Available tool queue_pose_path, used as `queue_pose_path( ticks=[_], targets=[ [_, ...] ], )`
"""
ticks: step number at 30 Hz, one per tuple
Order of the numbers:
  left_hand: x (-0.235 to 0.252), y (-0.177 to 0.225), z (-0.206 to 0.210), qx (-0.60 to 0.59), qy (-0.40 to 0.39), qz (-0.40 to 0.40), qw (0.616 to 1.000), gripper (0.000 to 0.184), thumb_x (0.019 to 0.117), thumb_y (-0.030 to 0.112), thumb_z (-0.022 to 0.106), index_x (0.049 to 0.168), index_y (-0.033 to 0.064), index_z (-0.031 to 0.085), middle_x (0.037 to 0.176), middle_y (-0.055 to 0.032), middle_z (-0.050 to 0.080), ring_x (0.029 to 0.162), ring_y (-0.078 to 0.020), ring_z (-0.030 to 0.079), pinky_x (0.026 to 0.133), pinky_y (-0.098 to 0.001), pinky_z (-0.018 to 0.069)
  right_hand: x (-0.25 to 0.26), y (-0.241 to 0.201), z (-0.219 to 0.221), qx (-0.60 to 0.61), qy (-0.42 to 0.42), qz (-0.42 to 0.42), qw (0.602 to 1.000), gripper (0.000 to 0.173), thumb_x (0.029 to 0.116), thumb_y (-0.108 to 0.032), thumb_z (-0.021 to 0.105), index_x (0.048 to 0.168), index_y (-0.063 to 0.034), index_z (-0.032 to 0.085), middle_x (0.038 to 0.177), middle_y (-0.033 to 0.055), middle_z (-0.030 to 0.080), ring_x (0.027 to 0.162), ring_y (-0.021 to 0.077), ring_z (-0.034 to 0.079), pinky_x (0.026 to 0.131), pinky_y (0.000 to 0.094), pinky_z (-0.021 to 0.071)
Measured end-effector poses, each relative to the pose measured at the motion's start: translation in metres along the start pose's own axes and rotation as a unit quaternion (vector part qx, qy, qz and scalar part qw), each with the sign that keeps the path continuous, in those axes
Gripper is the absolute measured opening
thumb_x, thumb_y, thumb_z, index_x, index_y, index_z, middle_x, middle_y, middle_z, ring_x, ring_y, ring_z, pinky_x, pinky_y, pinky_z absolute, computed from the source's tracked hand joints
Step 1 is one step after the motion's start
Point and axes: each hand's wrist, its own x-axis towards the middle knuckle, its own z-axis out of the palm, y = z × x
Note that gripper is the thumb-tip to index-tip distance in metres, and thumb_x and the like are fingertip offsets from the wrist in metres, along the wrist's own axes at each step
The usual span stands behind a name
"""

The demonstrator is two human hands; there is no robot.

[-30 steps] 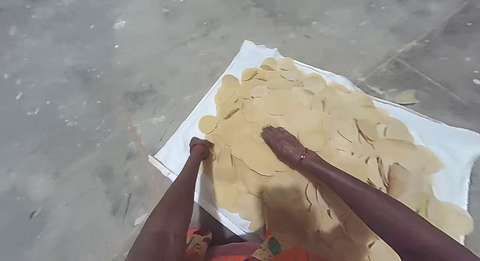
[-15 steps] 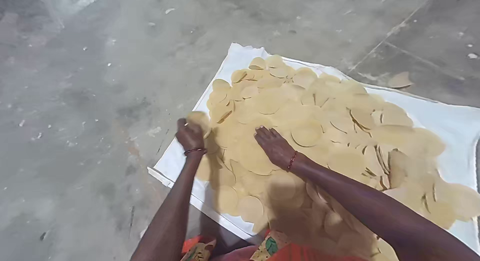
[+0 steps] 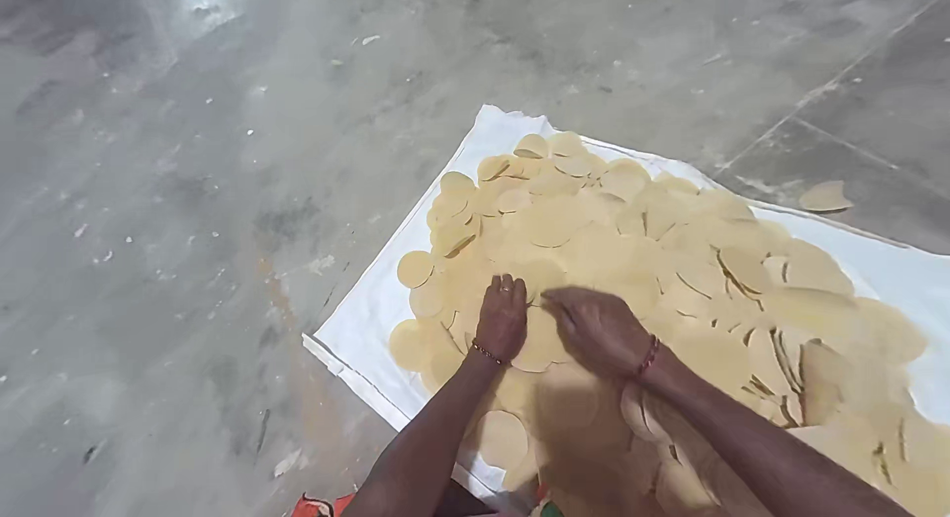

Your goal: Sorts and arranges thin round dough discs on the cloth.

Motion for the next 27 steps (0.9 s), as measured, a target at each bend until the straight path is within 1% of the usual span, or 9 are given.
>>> queue_pose_path(
  ticks=[2, 4, 7, 10, 14, 18, 22, 25, 27],
  targets=[
    [-0.006, 0.003, 0.002, -0.035, -0.032, -0.01, 0.999, 0.054, 0.0917, 0.008, 0.06, 0.143, -0.0071, 0.053, 0.149, -0.0297, 0.05, 0.141, -0.0443, 0.046, 0.116, -0.0521, 0.039, 0.041, 0.006, 0.001, -0.019, 0.076, -0.076, 0.994, 0.033, 0.1028, -0.009, 0.05, 0.13, -0.0008, 0.066, 0.128, 0.0187, 0.069, 0.121, 0.0349, 0.065, 0.103, 0.0521, 0.0513],
    [-0.008, 0.009, -0.005, -0.089, -0.075, -0.063, 0.991, 0.057, 0.088, 0.009, 0.058, 0.143, -0.0064, 0.052, 0.151, -0.0258, 0.049, 0.145, -0.0382, 0.043, 0.119, -0.047, 0.0358, 0.08, 0.001, 0.009, -0.021, 0.042, -0.134, 0.99, 0.038, 0.1044, -0.014, 0.046, 0.136, 0.0004, 0.061, 0.138, 0.0184, 0.064, 0.134, 0.0345, 0.056, 0.116, 0.0518, 0.0395],
    [-0.004, 0.006, -0.03, -0.2, -0.103, -0.152, 0.962, 0.042, 0.0895, 0.008, 0.056, 0.129, -0.0041, 0.063, 0.13, -0.0197, 0.065, 0.126, -0.0284, 0.06, 0.109, -0.0437, 0.0474, 0.105, -0.003, 0.028, -0.011, -0.059, -0.101, 0.993, 0.045, 0.1108, -0.026, 0.037, 0.14, -0.0003, 0.059, 0.142, 0.0182, 0.062, 0.139, 0.0362, 0.051, 0.121, 0.056, 0.0306],
    [-0.006, -0.021, -0.052, -0.253, 0.016, -0.195, 0.947, 0.025, 0.0997, 0.004, 0.054, 0.111, -0.005, 0.073, 0.114, -0.0199, 0.073, 0.112, -0.0287, 0.069, 0.103, -0.0448, 0.0523, 0.096, 0.017, 0.05, -0.018, -0.057, -0.094, 0.994, 0.045, 0.109, -0.03, 0.045, 0.144, -0.0055, 0.057, 0.153, 0.0136, 0.053, 0.148, 0.0338, 0.04, 0.123, 0.0582, 0.0254],
    [0.038, -0.079, -0.064, -0.106, 0.035, -0.22, 0.969, 0.039, 0.1009, 0.019, 0.061, 0.134, -0.0017, 0.059, 0.137, -0.0261, 0.058, 0.132, -0.0418, 0.053, 0.111, -0.0541, 0.0436, 0.082, 0.029, 0.08, -0.082, -0.031, -0.113, 0.99, 0.068, 0.1015, -0.045, 0.059, 0.154, -0.0039, 0.045, 0.168, 0.0163, 0.029, 0.157, 0.0353, 0.02, 0.124, 0.0646, 0.014],
    [0.103, -0.1, -0.048, -0.036, -0.025, -0.178, 0.983, 0.064, 0.0959, 0.029, 0.072, 0.144, -0.0059, 0.049, 0.131, -0.0296, 0.061, 0.129, -0.046, 0.054, 0.11, -0.0556, 0.0443, 0.084, 0.029, 0.084, -0.071, -0.032, -0.105, 0.991, 0.079, 0.0989, -0.056, 0.057, 0.157, -0.0048, 0.04, 0.169, 0.0146, 0.026, 0.158, 0.0338, 0.016, 0.124, 0.0663, 0.0124],
    [0.138, -0.089, -0.038, 0.024, -0.113, -0.278, 0.953, 0.059, 0.0959, 0.047, 0.068, 0.126, -0.0035, 0.064, 0.126, -0.029, 0.063, 0.128, -0.0469, 0.054, 0.106, -0.0613, 0.0446, 0.084, 0.025, 0.082, -0.053, -0.059, -0.089, 0.993, 0.08, 0.0995, -0.055, 0.057, 0.159, -0.0049, 0.035, 0.171, 0.0128, 0.022, 0.159, 0.0332, 0.011, 0.124, 0.0666, 0.0074],
    [0.145, -0.086, -0.034, 0.042, -0.136, -0.327, 0.934, 0.031, 0.0969, 0.026, 0.062, 0.112, 0.0015, 0.073, 0.122, -0.025, 0.067, 0.123, -0.0427, 0.06, 0.1, -0.0624, 0.0481, 0.083, 0.024, 0.076, -0.043, -0.069, -0.086, 0.993, 0.083, 0.0993, -0.057, 0.056, 0.16, -0.0061, 0.033, 0.171, 0.0116, 0.02, 0.16, 0.0321, 0.009, 0.125, 0.0651, 0.0052],
    [0.137, -0.086, -0.043, 0.005, -0.109, -0.333, 0.937, 0.027, 0.0994, 0.021, 0.059, 0.109, 0.0009, 0.073, 0.115, -0.0242, 0.07, 0.114, -0.0411, 0.065, 0.096, -0.0623, 0.0509, 0.082, 0.026, 0.072, -0.023, -0.075, -0.086, 0.993, 0.085, 0.0992, -0.063, 0.05, 0.16, -0.0067, 0.032, 0.171, 0.0109, 0.02, 0.16, 0.0303, 0.008, 0.126, 0.0616, 0.0042]
  ],
)
